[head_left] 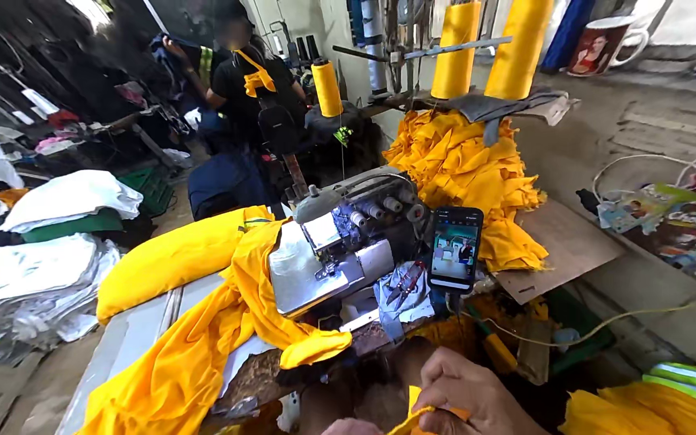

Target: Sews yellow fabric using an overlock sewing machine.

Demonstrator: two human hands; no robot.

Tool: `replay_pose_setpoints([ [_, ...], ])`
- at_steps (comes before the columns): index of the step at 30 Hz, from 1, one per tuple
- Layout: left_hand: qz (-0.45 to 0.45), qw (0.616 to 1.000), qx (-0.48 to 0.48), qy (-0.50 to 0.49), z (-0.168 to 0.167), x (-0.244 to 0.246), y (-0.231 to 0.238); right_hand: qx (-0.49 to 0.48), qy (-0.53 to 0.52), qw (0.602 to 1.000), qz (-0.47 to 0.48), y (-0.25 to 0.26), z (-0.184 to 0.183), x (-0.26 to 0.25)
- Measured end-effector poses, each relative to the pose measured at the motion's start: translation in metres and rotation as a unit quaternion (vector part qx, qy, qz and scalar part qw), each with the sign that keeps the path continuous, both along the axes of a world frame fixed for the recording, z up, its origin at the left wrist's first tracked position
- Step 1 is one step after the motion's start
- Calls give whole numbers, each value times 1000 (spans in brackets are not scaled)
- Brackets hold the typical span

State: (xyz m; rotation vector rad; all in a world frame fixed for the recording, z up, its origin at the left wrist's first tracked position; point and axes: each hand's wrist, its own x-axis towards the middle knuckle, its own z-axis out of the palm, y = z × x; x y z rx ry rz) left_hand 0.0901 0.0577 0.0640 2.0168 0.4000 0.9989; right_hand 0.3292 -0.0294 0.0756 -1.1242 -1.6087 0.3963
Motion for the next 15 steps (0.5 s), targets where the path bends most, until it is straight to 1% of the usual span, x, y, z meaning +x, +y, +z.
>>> replay_pose_setpoints([
  [1, -10, 1000, -14, -7, 2, -2, 5, 8, 30, 999, 19, 6, -5, 1],
  [2, -1, 999, -37, -15, 4, -3, 9, 16, 72, 996, 41, 12, -10, 2],
  [4, 53, 993, -103, -34, 9, -1, 11, 9, 175, 981, 82, 22, -20, 1],
  [5, 84, 986, -138, -37, 10, 2, 12, -14, 224, 972, 72, 24, -22, -2],
  [7, 145, 965, -214, -40, 5, 13, 17, -89, 285, 954, -14, 30, -26, -11],
  [9, 175, 930, -315, -68, -10, 22, 21, -144, 312, 936, -82, 37, -34, -20],
  [11, 179, 906, -370, -103, -16, 27, 22, -147, 310, 934, -103, 40, -40, -28],
  [13, 158, 901, -385, -121, -16, 30, 17, -136, 288, 942, -108, 39, -44, -34],
  [15, 136, 907, -379, -122, -16, 31, 11, -127, 271, 948, -112, 37, -45, -38],
])
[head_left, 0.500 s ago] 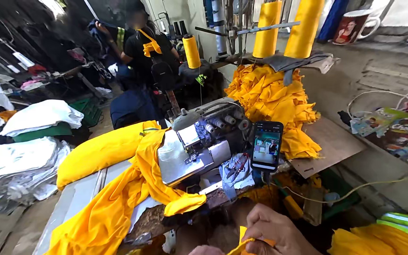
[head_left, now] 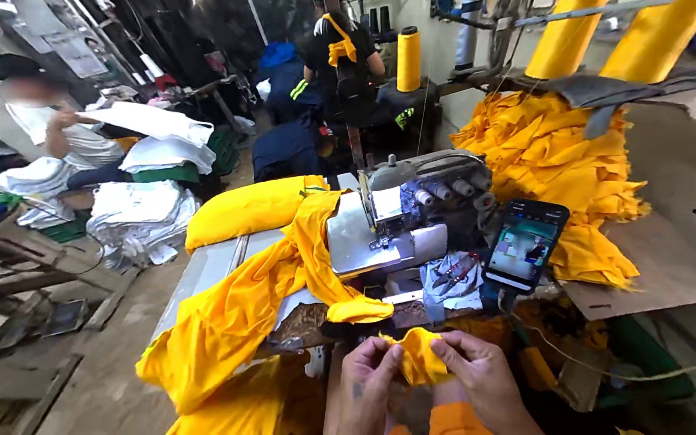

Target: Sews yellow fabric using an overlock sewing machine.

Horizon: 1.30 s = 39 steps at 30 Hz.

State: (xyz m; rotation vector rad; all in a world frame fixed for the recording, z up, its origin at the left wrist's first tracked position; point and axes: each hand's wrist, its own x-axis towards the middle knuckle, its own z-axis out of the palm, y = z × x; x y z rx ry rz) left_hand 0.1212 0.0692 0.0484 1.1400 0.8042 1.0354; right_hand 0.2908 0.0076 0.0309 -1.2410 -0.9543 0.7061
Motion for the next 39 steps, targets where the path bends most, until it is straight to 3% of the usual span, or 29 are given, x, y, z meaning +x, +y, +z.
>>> replay_pose_setpoints([
  [5, -26, 1000, 5, -6, 6, 8, -9, 14, -50, 999, 8, -1, 0, -4],
  [9, -87, 993, 60, 45, 7, 12, -11, 27, -103, 994, 10, -2, -4, -8],
  [11, -85, 979, 158, 101, 9, 8, -10, 23, -111, 993, -8, -2, -5, -6],
  [13, -40, 938, 301, 167, 10, 4, -1, 27, -109, 994, 4, -5, -1, -3],
  [15, -63, 909, 358, 205, 8, 1, 11, 39, -102, 994, 28, -8, 4, -3],
  [18, -120, 929, 292, 191, 6, 2, 14, 43, -107, 992, 54, -13, 8, -3],
  [22, -83, 951, 227, 192, 13, 1, 8, 9, -110, 992, 67, -21, 3, -4],
  [39, -31, 932, 293, 213, 5, 2, 11, 28, -137, 983, 121, -19, -2, 4],
])
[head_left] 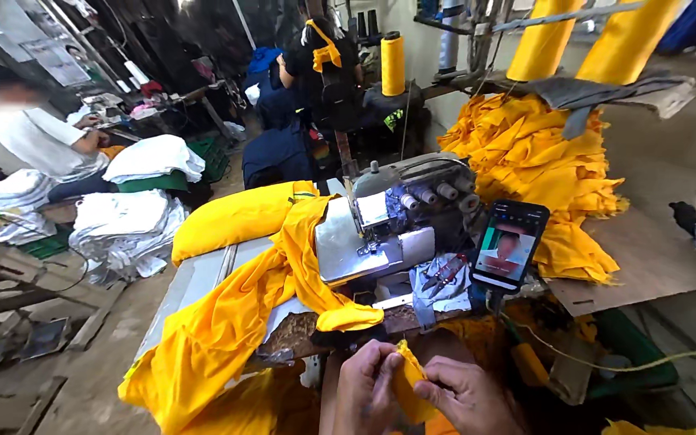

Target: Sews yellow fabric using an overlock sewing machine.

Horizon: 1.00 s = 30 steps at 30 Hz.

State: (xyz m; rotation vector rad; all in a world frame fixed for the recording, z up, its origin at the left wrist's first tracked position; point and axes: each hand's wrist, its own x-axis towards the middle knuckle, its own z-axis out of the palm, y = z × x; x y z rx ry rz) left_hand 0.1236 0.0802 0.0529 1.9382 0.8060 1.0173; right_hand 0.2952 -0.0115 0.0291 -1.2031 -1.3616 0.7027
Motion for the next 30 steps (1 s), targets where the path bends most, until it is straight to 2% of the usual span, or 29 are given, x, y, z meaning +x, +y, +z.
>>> replay_pose_setpoints([
  [3, 74, 986, 128, 73, 4, -2, -5, -67, 57, 996, -17, 0, 3, 1],
  [4, 74, 984, 135, 94, 12, -3, -11, -82, 82, 993, -28, 1, 2, 1],
  [6, 32, 984, 93, 151, 26, -1, -26, -99, 120, 987, -26, 3, 2, 0],
  [9, 17, 975, 47, 219, 18, 6, -34, -114, 135, 984, -6, 2, 2, -6],
  [15, -19, 983, 15, 183, 13, 2, -25, -114, 136, 984, -4, -1, 1, -7],
  [20, -91, 976, -58, 188, 7, -4, -19, -201, 114, 973, -9, 1, 1, -5],
  [22, -34, 977, -17, 212, 5, -4, -16, -196, 112, 974, -17, 4, -4, -3],
  [24, 80, 971, 71, 216, 5, -5, -17, -173, 130, 976, -39, 7, -5, -2],
  [25, 107, 967, 110, 203, 8, -5, -18, -158, 137, 977, -44, 6, -3, -1],
  [27, 74, 973, 120, 181, 18, -2, -27, -131, 128, 982, -40, 5, 3, 0],
  [30, 26, 984, 72, 163, 14, 3, -33, -97, 59, 992, -49, -1, 10, -7],
])
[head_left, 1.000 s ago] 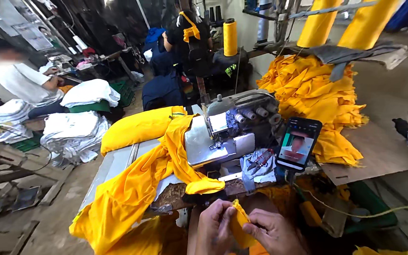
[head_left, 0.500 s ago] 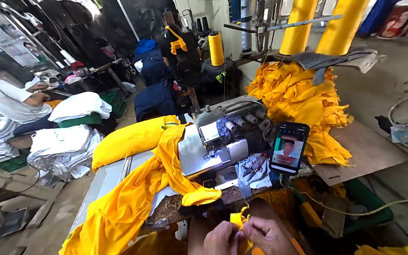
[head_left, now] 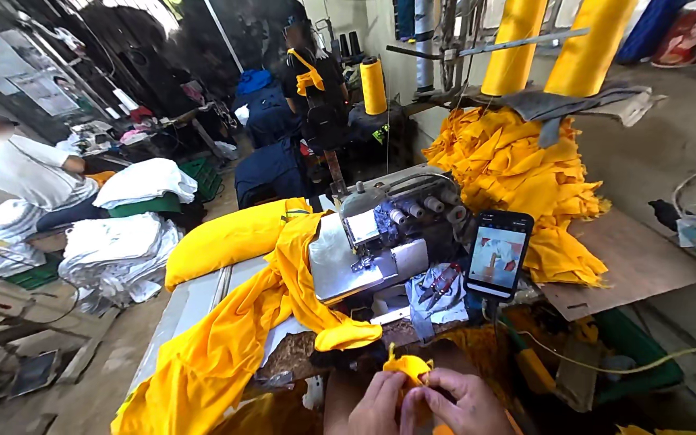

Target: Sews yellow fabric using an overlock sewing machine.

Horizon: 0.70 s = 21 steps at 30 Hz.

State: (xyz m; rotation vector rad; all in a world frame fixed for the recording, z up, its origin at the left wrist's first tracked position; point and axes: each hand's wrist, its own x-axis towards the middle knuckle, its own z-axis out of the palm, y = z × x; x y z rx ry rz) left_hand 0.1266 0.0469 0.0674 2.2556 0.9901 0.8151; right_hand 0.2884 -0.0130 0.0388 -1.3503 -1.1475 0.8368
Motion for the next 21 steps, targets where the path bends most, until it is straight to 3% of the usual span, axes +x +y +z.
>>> replay_pose_setpoints([
  [4, -41, 993, -88, -65, -4, -2, 4, 52, -55, 997, -31, -4, -2, -6],
  [7, -60, 964, -213, -150, -6, -6, 9, 57, 21, 998, -19, -4, -8, -3],
  [8, -63, 924, -307, -220, -3, -10, 13, 53, 88, 995, -7, -4, -12, -1],
  [10, -105, 782, -499, -359, 5, -24, 23, 23, 258, 966, -2, -5, -23, 7],
  [11, -163, 726, -547, -383, 9, -32, 28, 5, 352, 936, -7, -5, -26, 10],
  [12, -225, 707, -563, -365, 11, -37, 34, 2, 427, 904, -3, -5, -26, 14],
  [13, -273, 713, -556, -328, 11, -39, 41, 11, 472, 881, 17, -5, -25, 17],
  [15, -318, 767, -500, -246, 8, -45, 55, 29, 494, 864, 91, -8, -15, 24],
  [18, -414, 805, -382, -182, 31, -46, 68, 21, 322, 894, 312, -4, 10, 36],
  [21, -466, 821, -306, -121, 53, -41, 70, 14, 170, 866, 469, 2, 35, 38],
])
